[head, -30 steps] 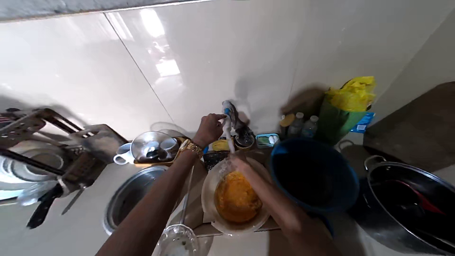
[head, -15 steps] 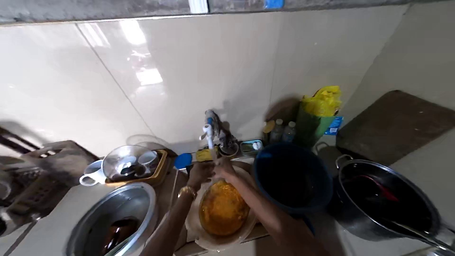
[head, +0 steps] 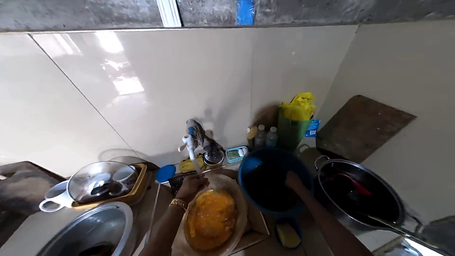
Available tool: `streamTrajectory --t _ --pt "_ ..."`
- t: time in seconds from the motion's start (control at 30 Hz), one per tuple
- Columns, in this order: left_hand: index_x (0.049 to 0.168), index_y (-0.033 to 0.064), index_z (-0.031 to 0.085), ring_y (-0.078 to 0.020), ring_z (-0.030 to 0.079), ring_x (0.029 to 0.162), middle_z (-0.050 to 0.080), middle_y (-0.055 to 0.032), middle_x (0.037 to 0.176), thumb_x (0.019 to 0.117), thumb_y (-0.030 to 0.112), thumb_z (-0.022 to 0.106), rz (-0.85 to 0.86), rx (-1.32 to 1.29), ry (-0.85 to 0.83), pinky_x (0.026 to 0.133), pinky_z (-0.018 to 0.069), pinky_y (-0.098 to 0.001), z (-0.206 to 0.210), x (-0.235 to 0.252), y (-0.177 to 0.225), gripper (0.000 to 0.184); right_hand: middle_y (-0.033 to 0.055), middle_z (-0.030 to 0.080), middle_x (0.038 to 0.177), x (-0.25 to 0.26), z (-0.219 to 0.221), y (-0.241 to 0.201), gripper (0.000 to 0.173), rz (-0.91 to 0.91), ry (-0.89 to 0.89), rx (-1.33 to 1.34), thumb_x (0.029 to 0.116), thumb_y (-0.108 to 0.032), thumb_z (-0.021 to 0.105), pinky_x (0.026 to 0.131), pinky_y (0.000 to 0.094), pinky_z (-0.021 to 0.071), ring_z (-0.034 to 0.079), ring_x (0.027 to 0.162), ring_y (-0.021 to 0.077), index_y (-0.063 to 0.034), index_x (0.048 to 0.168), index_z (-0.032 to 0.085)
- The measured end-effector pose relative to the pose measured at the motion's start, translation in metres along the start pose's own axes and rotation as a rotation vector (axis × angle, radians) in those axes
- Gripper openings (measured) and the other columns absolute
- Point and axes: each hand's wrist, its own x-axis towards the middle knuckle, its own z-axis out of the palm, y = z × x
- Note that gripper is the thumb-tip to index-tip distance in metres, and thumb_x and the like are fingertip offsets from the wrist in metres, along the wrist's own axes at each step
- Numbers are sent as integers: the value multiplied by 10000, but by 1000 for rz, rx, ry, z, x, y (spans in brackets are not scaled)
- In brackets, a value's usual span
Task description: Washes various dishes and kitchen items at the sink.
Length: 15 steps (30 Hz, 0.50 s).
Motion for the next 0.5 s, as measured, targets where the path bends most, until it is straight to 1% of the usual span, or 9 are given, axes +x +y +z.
streamTrajectory --t 0.03,0.07,0.1,0.17,0.2,0.27,0.37,0.5 --pt "1311 -109 518 -185 665 838 657 -204 1067 1020 -11 542 1 22 -20 778 559 -302 0 1 1 309 323 437 1518 1 6 6 547 12 -5 42 1009 -137 619 1178 553 332 412 1434 446 108 1466 443" --pt "1351 -108 499 -201 667 879 648 -228 1134 1023 -11 527 0 43 -34 806 555 -314 1 1 3 343 321 450 1507 3 12 9 578 33 28 79 989 -142 644 1167 558 351 430 1419 449 94 1475 438" --pt "1366 -103 492 -207 666 890 642 -235 1156 1027 -10 516 -4 56 -38 812 554 -319 4 0 3 353 318 471 1487 6 17 9 587 56 61 113 972 -148 660 1149 566 370 453 1398 450 84 1469 449" --pt "1349 -97 504 -195 662 847 646 -219 1111 1030 -8 519 -13 53 -28 777 558 -309 7 -1 2 332 302 516 1453 8 23 5 544 86 102 146 969 -162 659 1124 569 393 487 1372 440 73 1434 500" --pt "1347 -93 507 -191 661 831 645 -214 1095 1029 -9 522 -19 36 -23 762 559 -305 8 -2 2 329 297 515 1457 9 22 3 547 102 108 157 969 -168 659 1120 568 399 487 1373 435 71 1435 499" --pt "1365 -83 503 -196 665 833 646 -216 1101 1029 -3 531 -30 12 -14 765 561 -308 7 -3 1 347 296 488 1483 13 17 -1 568 143 108 166 972 -171 658 1116 561 403 472 1391 423 70 1454 475" --pt "1352 -80 517 -201 675 837 654 -212 1085 1023 3 548 -32 4 2 776 571 -316 4 -3 -3 341 286 500 1476 20 16 -1 562 186 134 115 970 -190 662 1097 549 424 488 1381 413 70 1438 491" --pt "1346 -74 520 -195 673 839 657 -206 1083 1041 13 513 -49 4 29 777 565 -315 2 -3 -5 317 310 466 1490 24 18 -1 583 206 163 126 963 -177 674 1107 567 400 459 1395 433 84 1442 471"
